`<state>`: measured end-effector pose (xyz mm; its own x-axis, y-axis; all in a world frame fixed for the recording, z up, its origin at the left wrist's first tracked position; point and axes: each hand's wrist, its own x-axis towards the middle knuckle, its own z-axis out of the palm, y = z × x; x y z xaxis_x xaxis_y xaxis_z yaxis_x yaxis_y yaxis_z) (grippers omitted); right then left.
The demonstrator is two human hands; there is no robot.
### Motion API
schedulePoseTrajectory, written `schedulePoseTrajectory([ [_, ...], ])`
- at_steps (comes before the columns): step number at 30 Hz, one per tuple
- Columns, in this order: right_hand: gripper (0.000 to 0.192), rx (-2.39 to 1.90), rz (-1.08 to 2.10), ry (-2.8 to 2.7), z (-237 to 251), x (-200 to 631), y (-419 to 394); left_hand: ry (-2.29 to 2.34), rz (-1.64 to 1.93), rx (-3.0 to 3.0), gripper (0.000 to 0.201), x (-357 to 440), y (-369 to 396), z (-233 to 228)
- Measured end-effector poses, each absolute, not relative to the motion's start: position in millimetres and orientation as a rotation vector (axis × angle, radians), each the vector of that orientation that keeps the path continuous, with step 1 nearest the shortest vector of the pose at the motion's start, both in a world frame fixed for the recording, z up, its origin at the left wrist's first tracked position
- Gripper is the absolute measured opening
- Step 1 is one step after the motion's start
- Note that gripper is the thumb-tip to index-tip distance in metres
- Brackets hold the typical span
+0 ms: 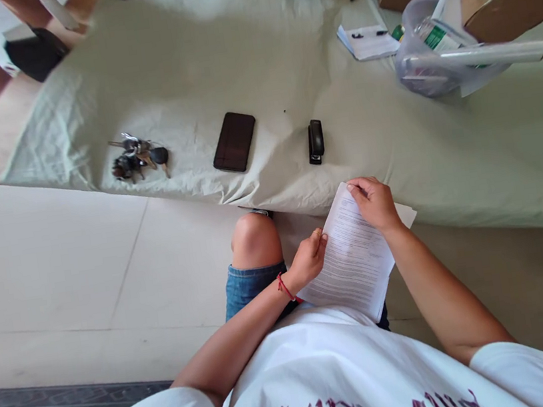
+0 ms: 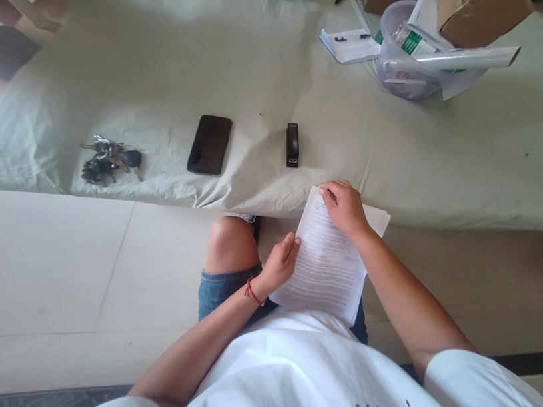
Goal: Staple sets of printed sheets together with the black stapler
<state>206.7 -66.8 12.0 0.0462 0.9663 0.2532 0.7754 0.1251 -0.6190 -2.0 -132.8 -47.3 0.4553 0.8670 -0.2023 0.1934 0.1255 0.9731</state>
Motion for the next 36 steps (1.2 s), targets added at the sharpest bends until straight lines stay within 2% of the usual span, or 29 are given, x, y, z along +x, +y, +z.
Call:
schedulePoseTrajectory([
  [5, 0.030, -1.721, 0.320, -1.841, 9, 207, -66, 0.933, 0.672, 1.348, 0.048, -6, -130, -45],
  [15, 0.033, -1.798, 0.492, -1.776, 10, 217, -67, 0.919, 0.725, 1.207, 0.058, -13, -130, -37],
  [24, 0.026, -1.920, 0.507, -2.023, 23, 205, -18, 0.966, 0.830, 0.801, 0.051, 1, -129, -21],
  [36, 0.030, -2.067, 0.604, -2.184, 25, 193, 33, 1.004, 0.856, 0.573, 0.046, 12, -98, -8],
])
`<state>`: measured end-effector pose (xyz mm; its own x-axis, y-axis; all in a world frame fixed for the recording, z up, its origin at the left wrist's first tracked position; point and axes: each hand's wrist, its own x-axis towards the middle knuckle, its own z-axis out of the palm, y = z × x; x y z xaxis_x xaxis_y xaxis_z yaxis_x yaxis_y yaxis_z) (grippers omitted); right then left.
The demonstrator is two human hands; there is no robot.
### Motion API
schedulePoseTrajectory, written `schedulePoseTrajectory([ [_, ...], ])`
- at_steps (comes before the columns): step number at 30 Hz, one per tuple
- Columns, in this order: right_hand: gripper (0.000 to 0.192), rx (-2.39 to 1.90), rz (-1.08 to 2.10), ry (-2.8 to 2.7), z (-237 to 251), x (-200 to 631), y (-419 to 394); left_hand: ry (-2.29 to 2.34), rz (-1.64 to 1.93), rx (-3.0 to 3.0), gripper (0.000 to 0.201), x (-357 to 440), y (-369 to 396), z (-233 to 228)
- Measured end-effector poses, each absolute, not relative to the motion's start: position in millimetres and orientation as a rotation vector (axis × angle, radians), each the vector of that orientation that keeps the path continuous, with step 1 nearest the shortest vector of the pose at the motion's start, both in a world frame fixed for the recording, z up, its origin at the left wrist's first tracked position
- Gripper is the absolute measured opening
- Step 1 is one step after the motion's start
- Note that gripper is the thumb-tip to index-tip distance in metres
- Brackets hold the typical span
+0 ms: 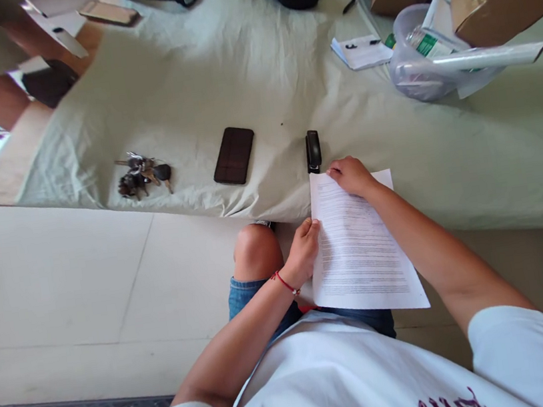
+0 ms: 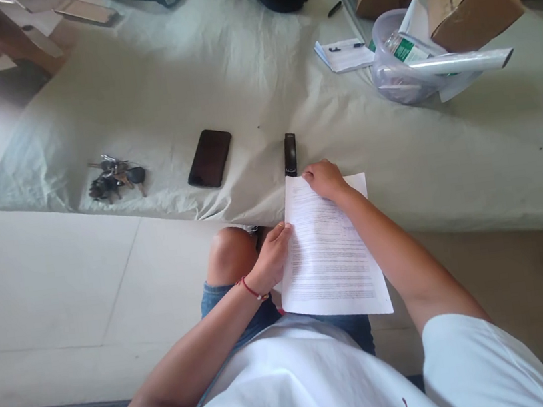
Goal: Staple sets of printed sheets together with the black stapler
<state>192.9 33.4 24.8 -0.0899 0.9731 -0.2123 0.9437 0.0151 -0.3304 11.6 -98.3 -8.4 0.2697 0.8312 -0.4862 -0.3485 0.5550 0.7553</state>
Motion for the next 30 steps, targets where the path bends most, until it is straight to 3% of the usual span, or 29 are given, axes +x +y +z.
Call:
schedulePoseTrajectory([
  [13, 0.026, -2.064, 0.510, -2.221, 12, 190, 59, 1.051, 0.875, 0.507, 0.039, 14, -75, -9],
  [22, 0.026, -2.004, 0.465, -2.122, 4, 200, 62, 0.987, 0.616, 0.628, 0.062, -9, -93, -25],
  [30, 0.025, -1.911, 0.402, -2.076, -6, 198, 54, 0.949, 0.656, 0.782, 0.068, -9, -104, -43],
])
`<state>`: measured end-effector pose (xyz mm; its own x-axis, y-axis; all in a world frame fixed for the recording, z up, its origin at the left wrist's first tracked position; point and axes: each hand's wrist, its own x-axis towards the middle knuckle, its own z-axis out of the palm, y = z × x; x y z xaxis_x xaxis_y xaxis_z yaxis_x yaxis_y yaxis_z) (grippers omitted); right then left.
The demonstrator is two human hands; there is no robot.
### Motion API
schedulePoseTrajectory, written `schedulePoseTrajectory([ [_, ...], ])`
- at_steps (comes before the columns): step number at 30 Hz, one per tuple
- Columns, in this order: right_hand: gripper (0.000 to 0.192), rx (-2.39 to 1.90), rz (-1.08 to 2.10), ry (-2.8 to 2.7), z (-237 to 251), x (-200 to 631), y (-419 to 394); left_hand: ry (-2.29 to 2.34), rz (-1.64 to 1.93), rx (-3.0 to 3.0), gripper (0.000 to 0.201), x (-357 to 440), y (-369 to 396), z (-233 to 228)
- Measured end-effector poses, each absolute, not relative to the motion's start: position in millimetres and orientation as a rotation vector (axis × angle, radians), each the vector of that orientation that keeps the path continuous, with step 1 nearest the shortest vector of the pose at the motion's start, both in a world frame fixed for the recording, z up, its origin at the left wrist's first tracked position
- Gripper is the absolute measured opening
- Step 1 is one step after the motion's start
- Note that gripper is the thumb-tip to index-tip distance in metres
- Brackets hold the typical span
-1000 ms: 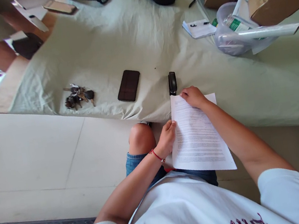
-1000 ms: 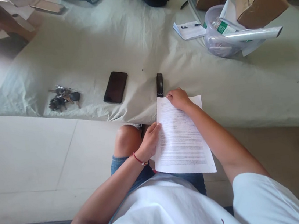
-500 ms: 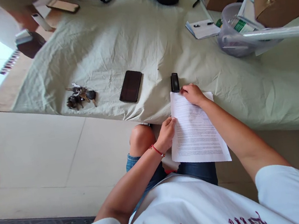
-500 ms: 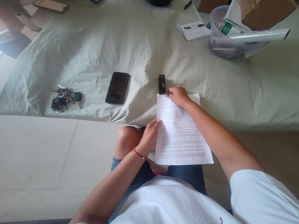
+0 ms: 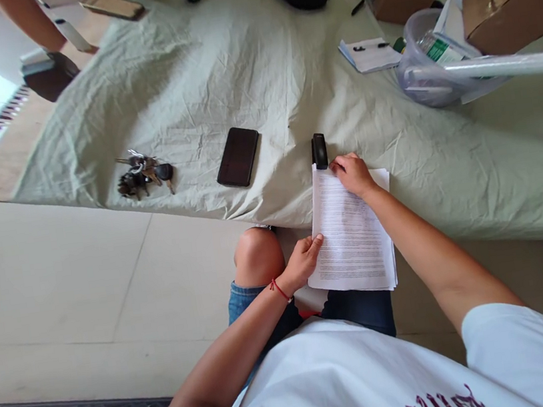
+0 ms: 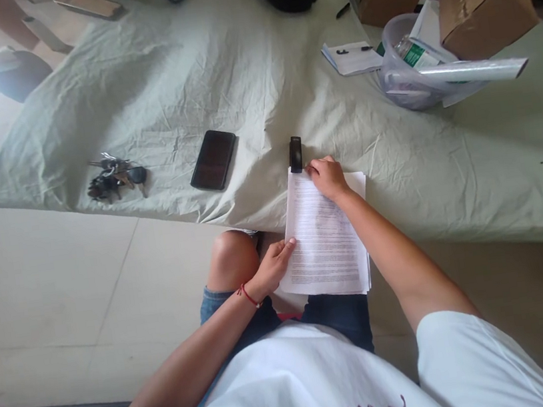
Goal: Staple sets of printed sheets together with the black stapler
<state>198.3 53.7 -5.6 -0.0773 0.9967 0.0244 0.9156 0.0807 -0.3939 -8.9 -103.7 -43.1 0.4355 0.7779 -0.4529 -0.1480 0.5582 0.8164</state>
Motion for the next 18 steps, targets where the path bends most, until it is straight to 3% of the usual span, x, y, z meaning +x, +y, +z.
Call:
schedulePoseTrajectory([
  [4, 0.027, -1.846, 0.205, -2.012, -6, 194, 44, 0.946, 0.629, 0.728, 0.068, -11, -103, -42],
  [8, 0.046, -1.713, 0.010, -2.043, 0, 184, 31, 0.958, 0.623, 0.693, 0.068, -14, -103, -43],
  [18, 0.051, -1.726, 0.025, -2.244, 7, 168, 16, 0.930, 0.611, 0.612, 0.066, -15, -106, -41],
])
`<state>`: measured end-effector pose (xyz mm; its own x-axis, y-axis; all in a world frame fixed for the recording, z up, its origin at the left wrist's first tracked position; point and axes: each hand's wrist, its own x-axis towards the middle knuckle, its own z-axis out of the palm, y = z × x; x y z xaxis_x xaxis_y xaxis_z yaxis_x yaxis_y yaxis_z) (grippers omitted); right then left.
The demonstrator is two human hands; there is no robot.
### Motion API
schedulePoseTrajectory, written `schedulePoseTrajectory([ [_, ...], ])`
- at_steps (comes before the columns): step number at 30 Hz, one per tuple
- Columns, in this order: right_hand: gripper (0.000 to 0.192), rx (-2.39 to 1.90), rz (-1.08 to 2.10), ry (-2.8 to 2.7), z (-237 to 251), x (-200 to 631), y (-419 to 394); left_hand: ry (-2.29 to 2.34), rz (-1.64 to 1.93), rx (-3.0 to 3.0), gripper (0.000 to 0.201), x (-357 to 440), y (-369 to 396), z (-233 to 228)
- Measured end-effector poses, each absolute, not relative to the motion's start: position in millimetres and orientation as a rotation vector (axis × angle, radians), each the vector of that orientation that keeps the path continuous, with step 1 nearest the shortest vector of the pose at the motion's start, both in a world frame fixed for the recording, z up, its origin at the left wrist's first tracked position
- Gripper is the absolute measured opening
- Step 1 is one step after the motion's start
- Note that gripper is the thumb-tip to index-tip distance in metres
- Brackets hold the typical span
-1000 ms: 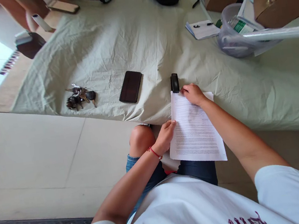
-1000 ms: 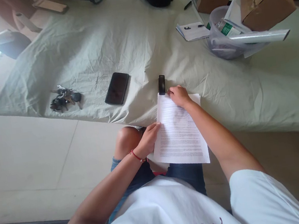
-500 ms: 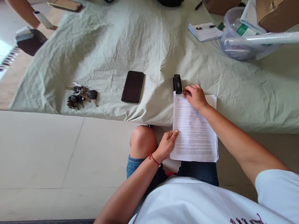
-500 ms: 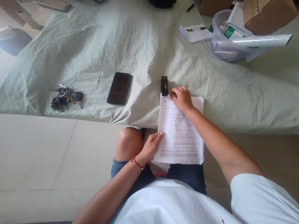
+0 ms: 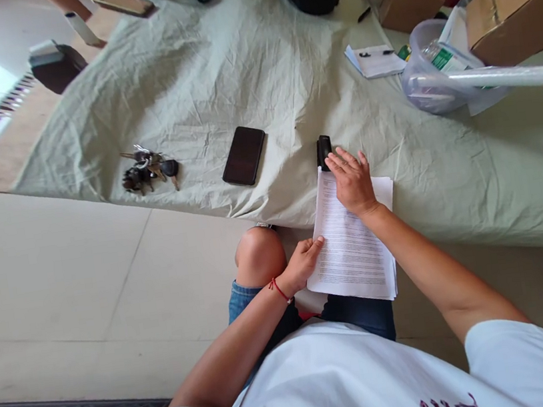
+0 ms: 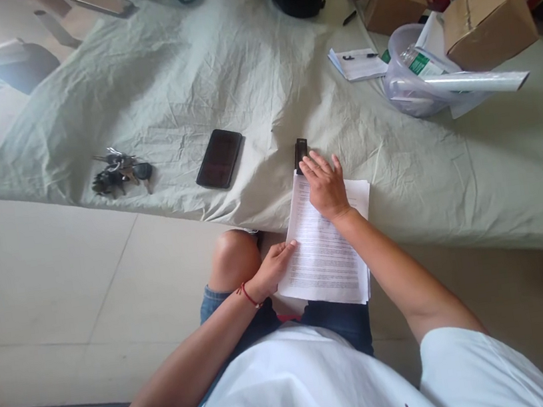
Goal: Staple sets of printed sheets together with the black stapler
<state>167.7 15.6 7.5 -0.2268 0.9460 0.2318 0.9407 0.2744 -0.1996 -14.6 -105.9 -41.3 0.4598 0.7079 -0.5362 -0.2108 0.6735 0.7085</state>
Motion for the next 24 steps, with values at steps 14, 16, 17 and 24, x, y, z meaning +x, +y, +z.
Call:
schedulePoseTrajectory([
  [14, 0.055, -1.702, 0.027, -2.317, -3, 167, 12, 0.940, 0.641, 0.615, 0.066, -11, -108, -44],
  [16, 0.057, -1.706, 0.055, -2.307, -6, 167, 10, 0.937, 0.651, 0.616, 0.065, -10, -109, -45],
  [17, 0.058, -1.707, 0.067, -2.302, -7, 167, 9, 0.935, 0.654, 0.618, 0.065, -10, -109, -45],
  [24, 0.061, -1.692, 0.071, -2.311, -12, 168, 9, 0.937, 0.637, 0.652, 0.065, -9, -110, -47],
])
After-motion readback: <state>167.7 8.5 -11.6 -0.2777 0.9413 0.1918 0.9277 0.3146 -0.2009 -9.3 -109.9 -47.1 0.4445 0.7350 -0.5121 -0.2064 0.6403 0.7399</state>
